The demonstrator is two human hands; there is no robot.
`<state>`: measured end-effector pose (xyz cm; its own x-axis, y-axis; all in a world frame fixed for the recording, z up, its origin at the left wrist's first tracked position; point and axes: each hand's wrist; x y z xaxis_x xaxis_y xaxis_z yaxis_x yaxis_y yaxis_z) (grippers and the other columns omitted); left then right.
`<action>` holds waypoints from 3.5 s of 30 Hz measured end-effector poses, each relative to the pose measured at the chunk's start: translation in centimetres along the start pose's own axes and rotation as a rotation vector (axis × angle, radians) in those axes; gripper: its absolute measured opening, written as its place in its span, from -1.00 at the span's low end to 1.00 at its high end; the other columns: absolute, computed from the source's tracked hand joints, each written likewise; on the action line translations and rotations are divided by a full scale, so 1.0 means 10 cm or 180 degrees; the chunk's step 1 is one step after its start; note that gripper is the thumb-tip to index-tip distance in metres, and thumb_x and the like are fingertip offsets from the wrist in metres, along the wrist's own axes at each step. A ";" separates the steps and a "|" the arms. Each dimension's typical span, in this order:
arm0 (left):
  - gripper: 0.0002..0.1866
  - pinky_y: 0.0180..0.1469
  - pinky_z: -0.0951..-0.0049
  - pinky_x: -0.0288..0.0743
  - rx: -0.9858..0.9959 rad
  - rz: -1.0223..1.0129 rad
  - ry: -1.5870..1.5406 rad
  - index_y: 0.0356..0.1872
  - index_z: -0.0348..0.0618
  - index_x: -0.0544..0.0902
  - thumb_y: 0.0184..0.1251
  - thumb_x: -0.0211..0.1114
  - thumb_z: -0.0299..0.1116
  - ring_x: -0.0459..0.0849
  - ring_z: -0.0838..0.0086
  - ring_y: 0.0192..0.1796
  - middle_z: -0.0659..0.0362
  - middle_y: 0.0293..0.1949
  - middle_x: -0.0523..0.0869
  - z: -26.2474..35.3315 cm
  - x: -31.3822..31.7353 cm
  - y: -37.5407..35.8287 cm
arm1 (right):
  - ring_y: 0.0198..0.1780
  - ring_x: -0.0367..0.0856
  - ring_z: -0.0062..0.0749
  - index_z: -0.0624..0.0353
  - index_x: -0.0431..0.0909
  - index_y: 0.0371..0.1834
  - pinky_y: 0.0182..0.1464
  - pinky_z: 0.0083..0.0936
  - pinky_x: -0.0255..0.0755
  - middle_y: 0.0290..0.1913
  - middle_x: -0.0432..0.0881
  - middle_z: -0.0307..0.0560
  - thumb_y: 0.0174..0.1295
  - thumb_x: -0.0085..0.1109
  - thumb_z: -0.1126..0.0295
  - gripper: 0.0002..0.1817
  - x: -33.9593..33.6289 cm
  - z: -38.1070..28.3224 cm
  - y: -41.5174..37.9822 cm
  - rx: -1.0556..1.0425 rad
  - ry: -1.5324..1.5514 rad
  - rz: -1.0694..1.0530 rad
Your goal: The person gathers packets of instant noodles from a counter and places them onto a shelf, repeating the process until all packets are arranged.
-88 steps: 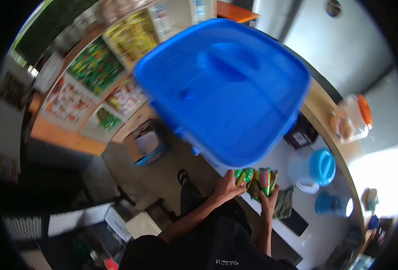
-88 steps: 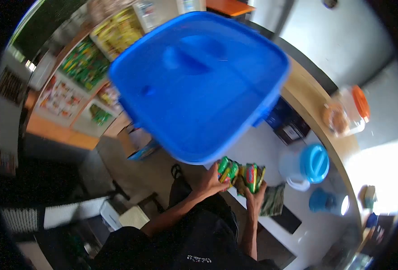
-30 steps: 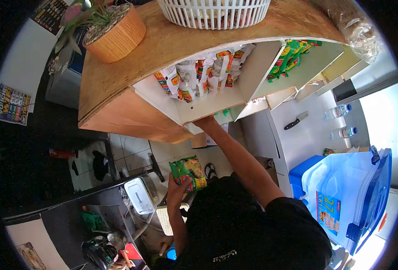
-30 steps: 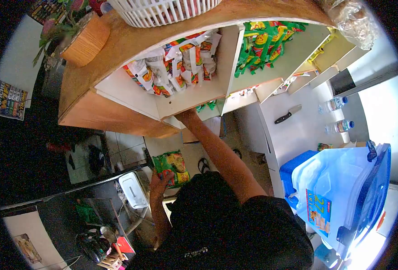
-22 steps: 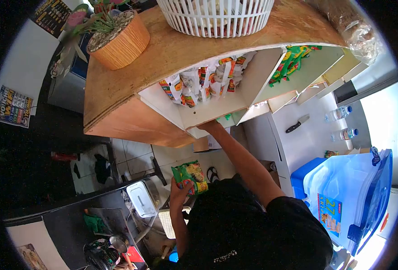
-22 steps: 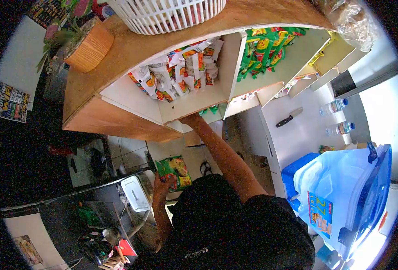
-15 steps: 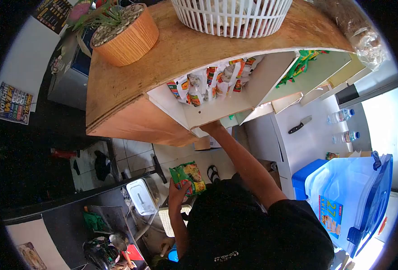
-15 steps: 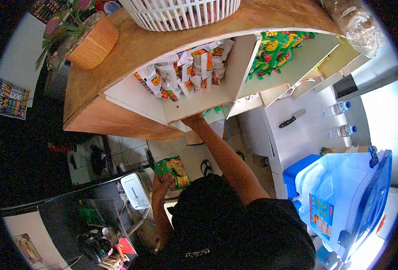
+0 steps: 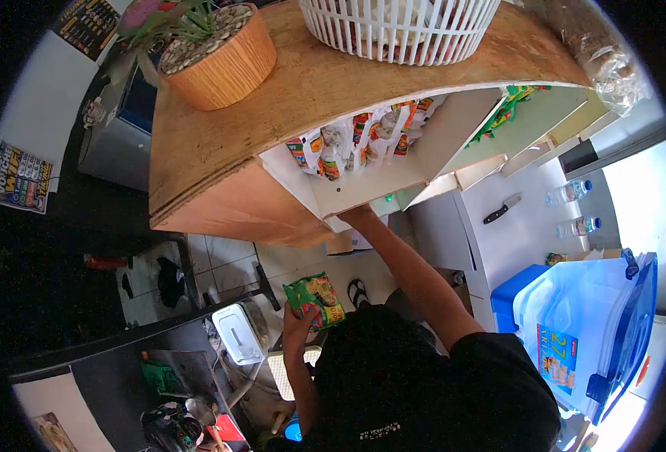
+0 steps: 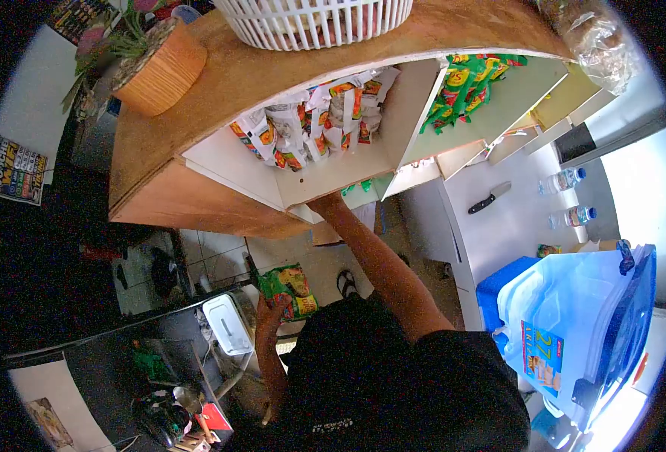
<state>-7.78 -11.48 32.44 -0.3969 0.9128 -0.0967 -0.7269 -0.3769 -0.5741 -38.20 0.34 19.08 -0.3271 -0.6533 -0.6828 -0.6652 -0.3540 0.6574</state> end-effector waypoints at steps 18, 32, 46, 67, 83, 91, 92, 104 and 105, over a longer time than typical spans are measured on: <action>-0.40 -0.10 0.33 0.58 -0.0028 -0.0024 -0.0022 0.17 -0.08 0.44 0.12 0.49 -0.24 0.66 0.39 -0.08 0.16 -0.09 0.66 -0.31 -0.08 -0.02 | 0.10 0.49 0.10 0.02 0.54 0.05 0.25 0.15 0.23 -0.01 0.55 0.07 0.17 0.21 0.14 -0.60 0.08 -0.05 0.13 0.0069 -0.0240 -0.0253; -0.46 -0.12 0.41 0.55 -0.0178 -0.0068 0.0069 0.11 -0.19 0.43 0.14 0.47 -0.31 0.65 0.48 -0.15 0.15 -0.11 0.65 -0.18 -0.02 -0.11 | 0.09 0.50 0.13 0.06 0.52 0.07 0.26 0.11 0.24 0.00 0.55 0.11 0.16 0.23 0.18 -0.58 0.08 -0.01 0.18 -0.0038 -0.0125 -0.0560; -0.45 -0.12 0.45 0.56 0.0260 -0.0427 -0.0238 0.11 -0.20 0.41 0.18 0.47 -0.26 0.63 0.49 -0.13 0.15 -0.13 0.63 0.08 0.35 -0.04 | 0.10 0.50 0.18 0.27 0.47 0.14 0.27 -0.06 0.30 0.02 0.56 0.26 0.18 0.20 0.35 -0.55 -1.24 -0.57 -0.11 0.0795 0.1101 -0.1077; -0.23 0.27 0.23 0.30 0.1947 -0.0510 0.0227 0.34 -0.33 0.30 0.29 0.32 0.00 0.42 0.17 0.28 -0.11 0.31 0.39 1.02 2.14 1.43 | 0.41 0.26 -0.07 0.26 0.06 0.49 0.43 -0.27 0.07 0.45 0.20 0.16 0.47 -0.27 -0.14 -0.24 -1.41 0.03 -0.41 0.3320 0.3924 0.0397; -0.61 0.11 0.18 0.43 0.2544 -0.0292 0.1192 0.07 -0.36 0.55 0.39 0.18 -0.25 0.63 0.08 0.01 -0.11 -0.01 0.67 0.84 2.10 1.82 | 0.46 0.18 0.07 0.23 -0.08 0.54 0.41 -0.30 0.11 0.47 0.14 0.31 0.45 -0.18 0.12 -0.30 -1.37 -0.41 -0.26 0.2942 0.2441 0.0558; -0.67 -0.03 0.09 0.44 0.3373 0.0019 0.1635 -0.07 -0.30 0.62 0.39 0.11 -0.22 0.64 0.00 -0.12 -0.09 -0.17 0.71 0.68 2.18 2.50 | 0.42 0.28 -0.07 0.30 0.05 0.50 0.40 -0.40 0.12 0.39 0.32 0.24 0.43 -0.10 0.06 -0.29 -1.24 -0.05 -0.18 0.2881 0.2726 0.0189; -0.66 -0.03 0.09 0.44 0.3029 -0.0135 0.1696 -0.07 -0.30 0.62 0.39 0.11 -0.22 0.64 -0.01 -0.12 -0.09 -0.17 0.71 0.67 2.18 2.54 | 0.40 0.31 -0.05 0.29 0.08 0.49 0.39 -0.38 0.14 0.37 0.34 0.26 0.42 -0.10 0.06 -0.30 -1.23 -0.02 -0.20 0.2925 0.2713 0.0068; -0.48 0.24 0.23 0.34 0.2816 -0.0650 0.1604 0.27 -0.33 0.40 0.48 0.07 -0.13 0.47 0.12 0.25 -0.11 0.25 0.47 0.88 2.03 2.19 | 0.23 0.49 -0.17 0.36 0.31 0.34 0.26 -0.37 0.31 0.23 0.52 0.21 0.36 0.04 0.12 -0.38 -1.70 -0.05 -0.24 0.2936 0.2611 -0.0284; -0.41 0.29 0.22 0.29 0.2528 -0.0867 0.1405 0.35 -0.33 0.32 0.50 0.05 -0.08 0.41 0.13 0.33 -0.11 0.36 0.39 1.04 1.98 1.85 | 0.21 0.51 -0.22 0.37 0.33 0.33 0.25 -0.39 0.32 0.20 0.55 0.18 0.36 0.05 0.13 -0.39 -1.72 -0.04 -0.37 0.3050 0.2623 -0.0397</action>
<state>-34.89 -2.02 28.38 -0.0277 0.9010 -0.4329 -0.9965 0.0092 0.0829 -29.88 12.63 28.54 0.0564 -0.9937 -0.0968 -0.9912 -0.0440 -0.1251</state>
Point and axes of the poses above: each hand's wrist, its own y-axis towards the middle knuckle, its own x-axis out of the palm, z = x × y
